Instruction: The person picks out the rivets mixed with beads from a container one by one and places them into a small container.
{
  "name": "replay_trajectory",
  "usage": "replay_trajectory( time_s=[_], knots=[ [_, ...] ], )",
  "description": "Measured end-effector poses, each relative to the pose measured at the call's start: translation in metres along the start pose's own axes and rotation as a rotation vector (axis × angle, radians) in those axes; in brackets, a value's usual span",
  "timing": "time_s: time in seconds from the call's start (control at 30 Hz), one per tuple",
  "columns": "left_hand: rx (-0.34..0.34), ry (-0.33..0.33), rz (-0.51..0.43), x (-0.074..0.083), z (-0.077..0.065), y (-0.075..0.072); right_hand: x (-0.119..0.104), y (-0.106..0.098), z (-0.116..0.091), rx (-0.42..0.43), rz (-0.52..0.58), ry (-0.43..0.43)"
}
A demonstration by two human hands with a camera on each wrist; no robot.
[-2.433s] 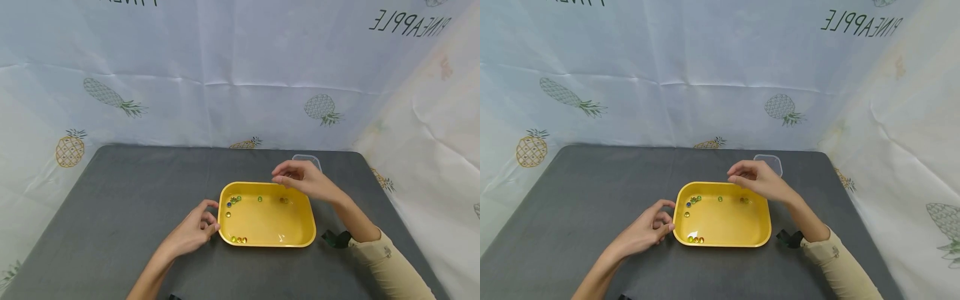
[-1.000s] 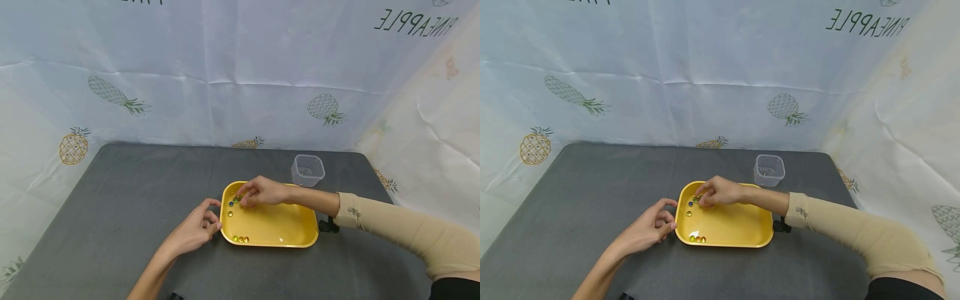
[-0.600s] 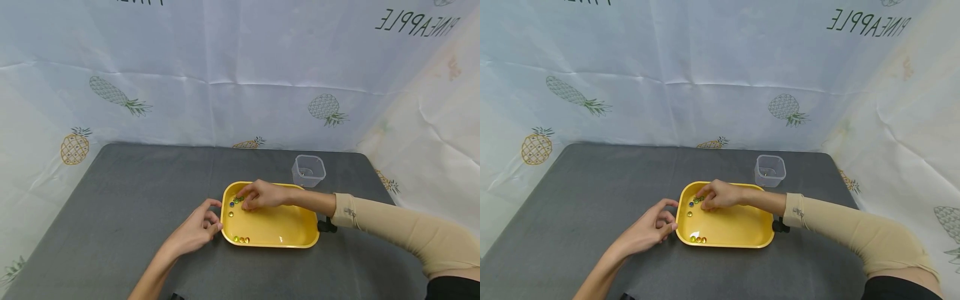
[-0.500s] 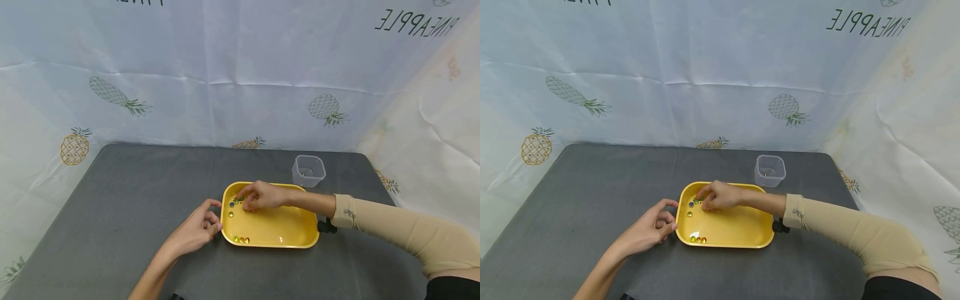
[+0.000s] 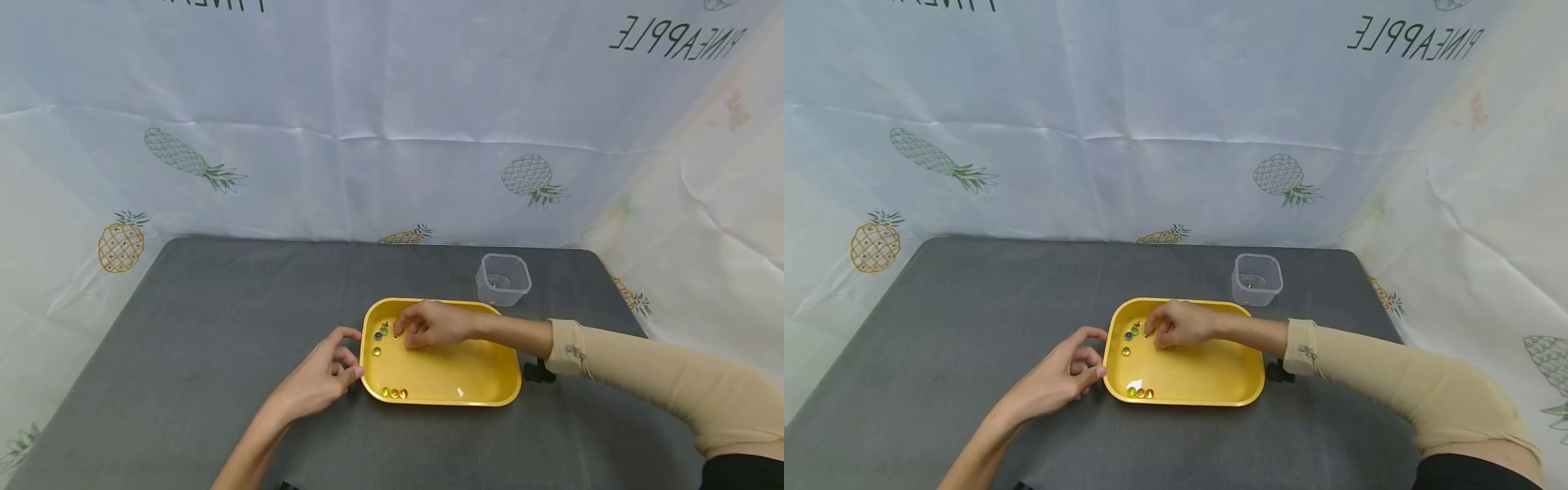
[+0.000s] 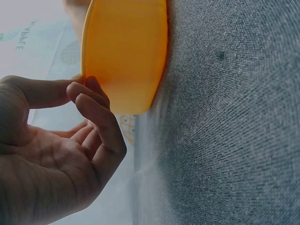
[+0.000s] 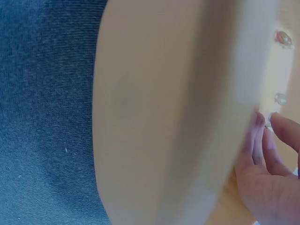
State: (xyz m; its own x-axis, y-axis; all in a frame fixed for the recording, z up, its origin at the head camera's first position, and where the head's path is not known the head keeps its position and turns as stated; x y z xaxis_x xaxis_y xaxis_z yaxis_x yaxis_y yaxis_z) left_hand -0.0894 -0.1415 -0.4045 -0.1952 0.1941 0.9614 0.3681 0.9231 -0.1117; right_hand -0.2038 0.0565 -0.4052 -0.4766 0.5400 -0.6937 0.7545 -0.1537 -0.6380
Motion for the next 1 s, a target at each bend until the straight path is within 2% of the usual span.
replay_trajectory(
  time_s=[0.33, 0.8, 1.0],
  knots=[
    [-0.009, 0.001, -0.014, -0.0001, -0.0006, 0.0008, 0.0021, 0.0012, -0.0037, 0.039, 0.005, 0.006],
    [0.009, -0.004, 0.001, -0.0002, -0.0006, -0.0003, 0.0019, 0.0047, -0.0055, 0.026, -0.063, -0.087],
    [0.009, -0.014, -0.009, -0.0003, -0.0003, -0.0002, 0.0082, 0.0067, -0.0057, 0.034, -0.063, -0.08]
  ],
)
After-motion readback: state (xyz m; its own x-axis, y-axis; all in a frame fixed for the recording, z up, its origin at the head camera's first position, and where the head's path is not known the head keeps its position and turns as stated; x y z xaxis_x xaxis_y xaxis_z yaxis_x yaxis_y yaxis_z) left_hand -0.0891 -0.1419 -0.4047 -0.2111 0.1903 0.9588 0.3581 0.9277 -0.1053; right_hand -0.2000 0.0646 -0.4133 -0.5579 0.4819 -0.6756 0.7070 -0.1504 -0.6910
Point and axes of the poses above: each hand's wrist, its own z-axis towards the middle knuckle, its own y-axis out of the palm, x = y × z, the point moved 5 cm from there along z, towards the middle knuckle, and after that the axes turned 10 degrees about -z, right-handed, at the moved point
